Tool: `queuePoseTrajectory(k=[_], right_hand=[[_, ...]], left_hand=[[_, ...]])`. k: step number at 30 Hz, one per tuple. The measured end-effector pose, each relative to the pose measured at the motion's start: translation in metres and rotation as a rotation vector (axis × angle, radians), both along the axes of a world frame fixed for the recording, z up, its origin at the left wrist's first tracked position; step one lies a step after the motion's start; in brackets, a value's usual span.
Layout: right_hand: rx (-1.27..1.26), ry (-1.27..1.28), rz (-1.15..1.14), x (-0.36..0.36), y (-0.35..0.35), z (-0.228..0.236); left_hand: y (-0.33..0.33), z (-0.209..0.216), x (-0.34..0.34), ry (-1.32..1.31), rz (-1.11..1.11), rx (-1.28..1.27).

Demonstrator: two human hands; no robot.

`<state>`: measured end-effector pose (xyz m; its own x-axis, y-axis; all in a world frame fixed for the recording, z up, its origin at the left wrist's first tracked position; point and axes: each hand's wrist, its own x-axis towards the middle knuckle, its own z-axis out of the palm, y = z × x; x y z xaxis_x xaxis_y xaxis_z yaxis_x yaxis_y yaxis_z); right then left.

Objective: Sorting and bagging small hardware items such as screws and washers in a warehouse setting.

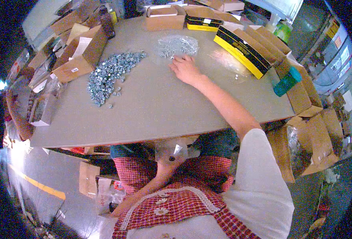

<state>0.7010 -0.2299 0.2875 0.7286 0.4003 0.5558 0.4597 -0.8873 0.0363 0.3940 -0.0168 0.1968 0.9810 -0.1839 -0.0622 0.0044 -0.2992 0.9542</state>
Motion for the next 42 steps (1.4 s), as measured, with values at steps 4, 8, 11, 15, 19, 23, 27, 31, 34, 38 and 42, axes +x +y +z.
queuePoseTrajectory(k=[4,8,11,15,19,23,27,31,34,38,42], right_hand=[[0.07,-0.044,-0.021,-0.023,-0.01,0.003],[0.414,0.272,-0.08,-0.021,-0.034,0.008],[0.728,0.417,-0.002,-0.022,-0.039,0.006],[0.538,0.298,0.188,-0.031,-0.025,0.0],[0.517,0.355,0.305,-0.081,-0.01,0.005],[0.672,0.711,0.469,-0.17,0.01,0.022],[0.95,1.082,0.657,-0.237,0.03,0.048],[1.039,0.982,0.61,-0.253,0.024,0.051],[0.926,0.921,0.595,-0.259,0.023,0.05],[0.732,0.844,0.547,-0.263,0.033,0.051],[0.687,0.806,0.494,-0.261,0.043,0.044]], left_hand=[[0.0,-0.017,-0.002,-0.011,-0.013,-0.042],[-0.003,-0.031,0.001,0.019,-0.012,-0.146],[-0.003,-0.016,-0.001,-0.006,0.035,-0.157],[-0.004,-0.018,-0.002,-0.06,0.039,-0.091],[-0.003,-0.016,-0.003,-0.004,0.026,-0.011],[-0.006,-0.013,0.002,-0.09,0.012,-0.057],[-0.006,-0.021,0.01,-0.006,0.007,-0.041],[-0.004,-0.057,0.022,-0.101,-0.026,-0.083],[-0.005,-0.055,0.023,0.022,-0.002,-0.002],[-0.011,-0.046,0.022,-0.085,0.038,-0.04],[-0.005,-0.044,0.022,-0.275,-0.016,-0.007]])
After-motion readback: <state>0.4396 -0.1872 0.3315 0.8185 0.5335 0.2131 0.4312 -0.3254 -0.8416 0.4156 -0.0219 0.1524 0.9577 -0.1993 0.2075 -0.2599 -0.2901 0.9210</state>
